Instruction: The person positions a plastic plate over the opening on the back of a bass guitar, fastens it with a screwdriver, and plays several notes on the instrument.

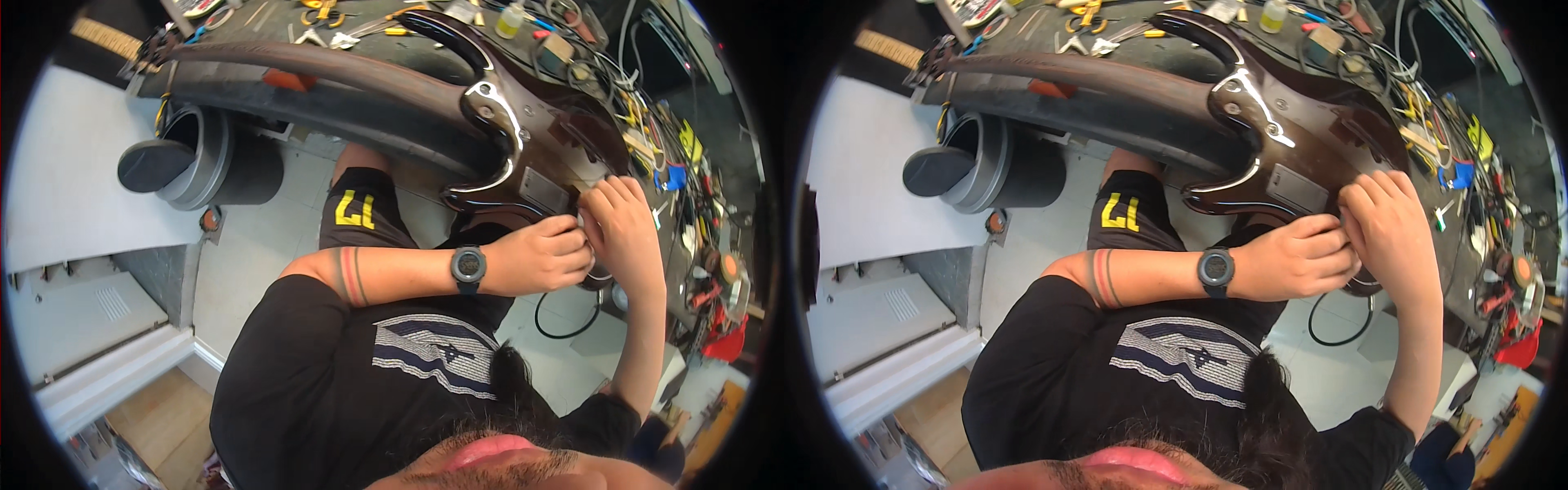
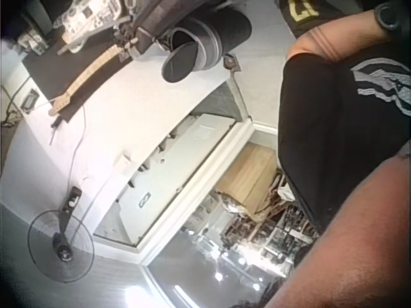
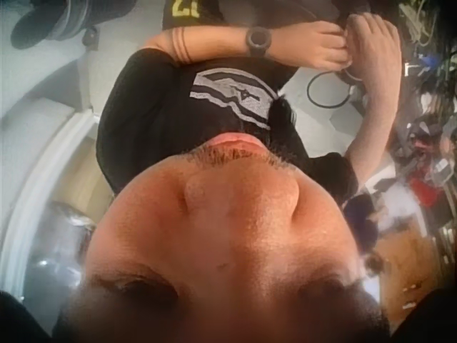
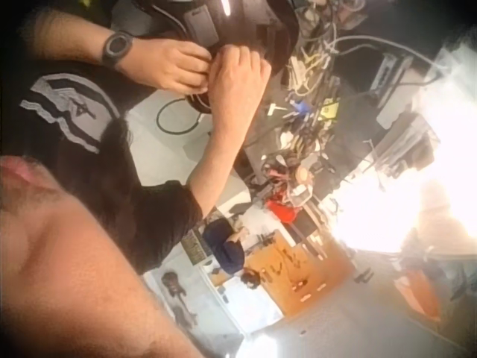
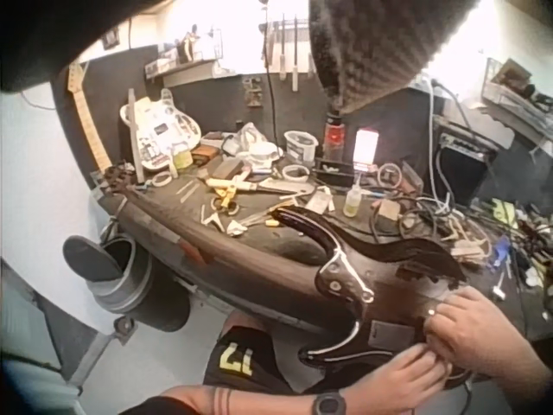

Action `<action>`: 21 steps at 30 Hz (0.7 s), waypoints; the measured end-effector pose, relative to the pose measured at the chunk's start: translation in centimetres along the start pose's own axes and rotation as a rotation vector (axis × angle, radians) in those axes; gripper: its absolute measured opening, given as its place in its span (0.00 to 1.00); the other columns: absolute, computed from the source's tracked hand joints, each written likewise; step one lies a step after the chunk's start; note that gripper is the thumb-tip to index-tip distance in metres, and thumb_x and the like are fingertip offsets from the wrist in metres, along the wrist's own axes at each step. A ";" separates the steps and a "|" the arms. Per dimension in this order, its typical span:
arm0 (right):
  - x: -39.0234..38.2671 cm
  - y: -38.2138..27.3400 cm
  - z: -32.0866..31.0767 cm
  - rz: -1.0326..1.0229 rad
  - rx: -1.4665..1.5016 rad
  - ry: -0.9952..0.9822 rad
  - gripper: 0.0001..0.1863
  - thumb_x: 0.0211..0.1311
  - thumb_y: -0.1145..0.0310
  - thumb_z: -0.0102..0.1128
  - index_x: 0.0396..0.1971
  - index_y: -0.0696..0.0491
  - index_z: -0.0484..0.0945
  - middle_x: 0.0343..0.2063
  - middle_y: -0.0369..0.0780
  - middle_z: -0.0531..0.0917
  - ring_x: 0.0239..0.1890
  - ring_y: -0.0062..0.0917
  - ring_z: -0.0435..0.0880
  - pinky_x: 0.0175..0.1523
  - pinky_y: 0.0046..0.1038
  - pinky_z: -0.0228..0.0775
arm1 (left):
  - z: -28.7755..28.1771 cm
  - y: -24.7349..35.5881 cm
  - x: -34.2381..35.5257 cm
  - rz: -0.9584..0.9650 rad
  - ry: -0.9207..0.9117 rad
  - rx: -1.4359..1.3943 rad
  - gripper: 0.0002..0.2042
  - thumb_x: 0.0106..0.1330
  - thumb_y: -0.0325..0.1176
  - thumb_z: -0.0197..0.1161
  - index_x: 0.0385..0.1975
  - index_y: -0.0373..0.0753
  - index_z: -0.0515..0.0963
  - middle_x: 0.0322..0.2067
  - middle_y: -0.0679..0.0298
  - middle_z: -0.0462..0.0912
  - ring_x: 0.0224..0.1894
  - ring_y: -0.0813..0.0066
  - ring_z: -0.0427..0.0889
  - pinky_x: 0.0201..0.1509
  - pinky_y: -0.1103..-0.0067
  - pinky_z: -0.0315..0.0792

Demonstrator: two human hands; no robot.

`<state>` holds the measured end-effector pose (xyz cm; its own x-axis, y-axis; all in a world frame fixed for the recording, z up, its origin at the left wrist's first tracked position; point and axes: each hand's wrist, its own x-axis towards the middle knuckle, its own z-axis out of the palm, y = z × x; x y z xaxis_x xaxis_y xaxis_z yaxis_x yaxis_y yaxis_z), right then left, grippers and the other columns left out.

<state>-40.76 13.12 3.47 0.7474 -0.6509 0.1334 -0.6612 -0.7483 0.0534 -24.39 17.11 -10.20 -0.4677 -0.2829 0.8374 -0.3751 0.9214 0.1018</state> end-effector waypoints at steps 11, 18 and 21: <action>-1.6 1.7 1.3 0.092 0.185 0.064 0.07 0.66 0.76 0.68 0.40 0.55 0.80 0.37 0.39 0.83 0.45 0.39 0.84 0.58 0.38 0.74 | -0.2 -0.1 -0.5 -0.035 -0.053 0.018 0.17 0.66 0.33 0.67 0.55 0.45 0.89 0.58 0.65 0.88 0.64 0.68 0.83 0.76 0.62 0.73; -2.0 1.7 1.5 0.077 0.145 0.046 0.08 0.64 0.73 0.70 0.39 0.55 0.80 0.37 0.39 0.83 0.46 0.37 0.84 0.60 0.38 0.74 | -0.3 0.1 -0.1 -0.065 -0.083 0.010 0.17 0.67 0.32 0.68 0.56 0.45 0.90 0.58 0.66 0.89 0.67 0.67 0.82 0.76 0.62 0.72; -2.1 2.0 1.7 0.077 0.111 0.040 0.08 0.64 0.72 0.71 0.39 0.54 0.81 0.38 0.40 0.83 0.47 0.37 0.85 0.60 0.38 0.74 | -0.3 0.1 0.1 -0.073 -0.091 -0.028 0.18 0.66 0.32 0.69 0.56 0.45 0.90 0.59 0.65 0.89 0.66 0.67 0.82 0.76 0.62 0.71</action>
<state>-43.55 12.78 1.62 0.6903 -0.7026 0.1728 -0.7033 -0.7077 -0.0675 -24.18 17.24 -9.95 -0.5109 -0.3715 0.7752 -0.3892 0.9040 0.1767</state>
